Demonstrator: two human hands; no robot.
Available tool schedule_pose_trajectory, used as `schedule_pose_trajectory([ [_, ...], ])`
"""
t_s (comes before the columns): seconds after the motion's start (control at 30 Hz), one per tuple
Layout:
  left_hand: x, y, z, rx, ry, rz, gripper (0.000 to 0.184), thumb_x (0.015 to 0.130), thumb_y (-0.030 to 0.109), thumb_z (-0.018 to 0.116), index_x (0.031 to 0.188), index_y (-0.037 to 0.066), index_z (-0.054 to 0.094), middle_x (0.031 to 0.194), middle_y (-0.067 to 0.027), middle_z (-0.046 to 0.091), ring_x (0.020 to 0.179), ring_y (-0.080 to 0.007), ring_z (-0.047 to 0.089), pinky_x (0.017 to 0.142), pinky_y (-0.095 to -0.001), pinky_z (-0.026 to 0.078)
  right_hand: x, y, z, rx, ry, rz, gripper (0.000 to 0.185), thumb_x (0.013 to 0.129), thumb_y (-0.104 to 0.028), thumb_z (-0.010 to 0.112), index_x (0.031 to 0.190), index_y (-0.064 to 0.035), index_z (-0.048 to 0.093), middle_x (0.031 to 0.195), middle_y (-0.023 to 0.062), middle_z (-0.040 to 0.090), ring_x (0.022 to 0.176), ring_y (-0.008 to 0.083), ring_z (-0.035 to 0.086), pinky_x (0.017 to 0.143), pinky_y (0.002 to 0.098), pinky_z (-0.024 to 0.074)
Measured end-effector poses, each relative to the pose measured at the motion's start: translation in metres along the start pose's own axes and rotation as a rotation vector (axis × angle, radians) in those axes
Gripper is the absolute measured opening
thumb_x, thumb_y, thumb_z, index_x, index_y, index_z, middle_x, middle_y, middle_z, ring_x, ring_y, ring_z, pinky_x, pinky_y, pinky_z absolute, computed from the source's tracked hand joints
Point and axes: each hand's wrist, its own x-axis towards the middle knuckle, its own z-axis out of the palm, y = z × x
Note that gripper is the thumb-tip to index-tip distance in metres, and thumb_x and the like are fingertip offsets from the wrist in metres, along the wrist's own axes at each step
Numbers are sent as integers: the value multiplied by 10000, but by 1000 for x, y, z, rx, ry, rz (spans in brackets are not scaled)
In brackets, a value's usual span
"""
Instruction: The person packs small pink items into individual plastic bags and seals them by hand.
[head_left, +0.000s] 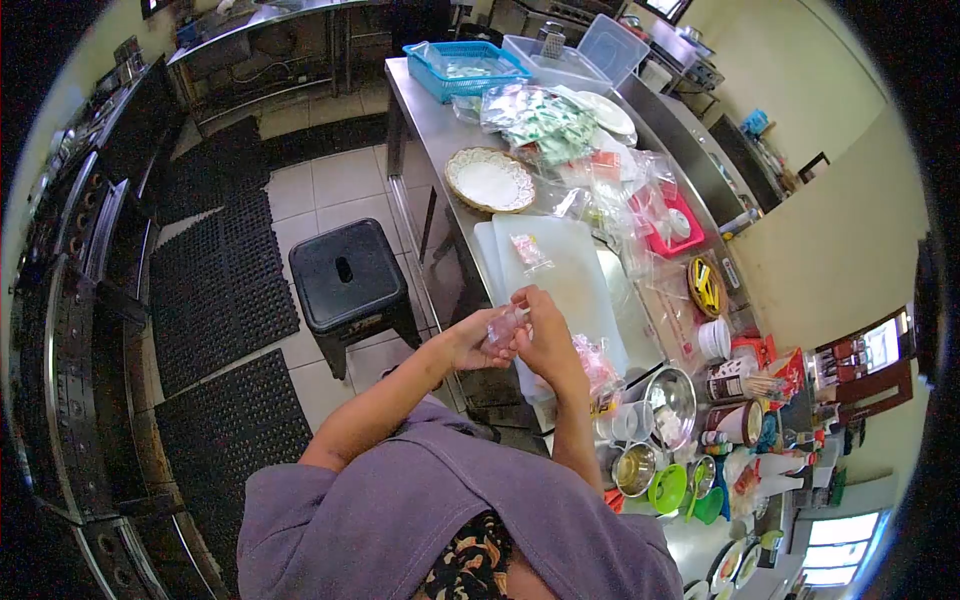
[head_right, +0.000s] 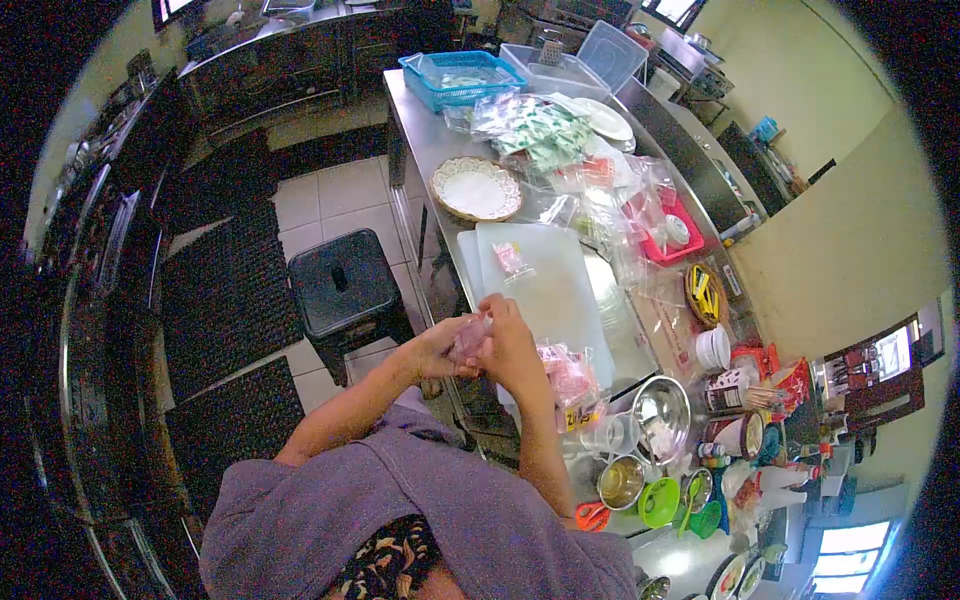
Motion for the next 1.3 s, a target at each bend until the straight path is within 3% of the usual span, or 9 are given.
schedule_pose_trajectory([
  [0.33,-17,4,3,130,-33,40,406,908,429,398,851,54,543,672,-57,540,585,-166,499,508,-293,393,3,-12,-6,9,-29,-5,288,686,54,570,952,3,471,913,167,527,729,260,584,657,337,468],
  [0.43,-18,0,1,213,32,66,372,911,386,403,853,49,550,689,-58,547,585,-171,504,543,-297,408,0,-7,-2,-39,53,-51,272,684,43,593,926,-9,478,834,147,543,677,243,577,620,334,458],
  [0.53,-24,-5,9,235,49,115,256,901,280,427,851,51,532,693,-52,544,586,-162,503,560,-288,414,-1,-14,-11,-108,-60,140,266,699,-3,621,908,-40,461,761,162,553,704,337,570,614,409,445],
  [0.63,-22,-8,6,205,17,108,215,896,241,425,883,50,521,710,-57,547,593,-163,511,559,-292,417,-4,-13,-15,-49,-47,155,245,694,-14,637,873,-39,471,660,148,555,663,344,571,591,406,440],
  [0.83,-6,-12,-4,175,65,138,288,913,304,397,940,44,519,748,-69,567,613,-172,524,554,-304,420,-4,-6,-22,34,-121,71,210,709,-9,601,873,-31,471,676,173,564,692,366,579,616,419,446],
  [0.93,-1,-9,1,156,42,140,296,921,307,389,937,41,519,763,-72,570,626,-177,530,570,-307,424,2,-4,-29,18,-242,110,235,686,68,541,901,-14,492,685,169,588,697,290,620,627,347,459],
  [1.03,8,-4,6,129,67,118,310,927,325,390,935,45,522,771,-72,573,637,-189,535,591,-314,430,9,3,-33,14,-268,79,285,674,94,509,934,-17,473,686,167,573,684,312,602,636,371,457],
  [1.3,32,11,10,142,-38,49,353,921,387,409,944,56,530,788,-59,583,670,-201,550,616,-340,456,28,15,-30,-16,-102,113,353,660,101,501,989,-15,449,822,193,531,789,342,550,690,392,434],
])
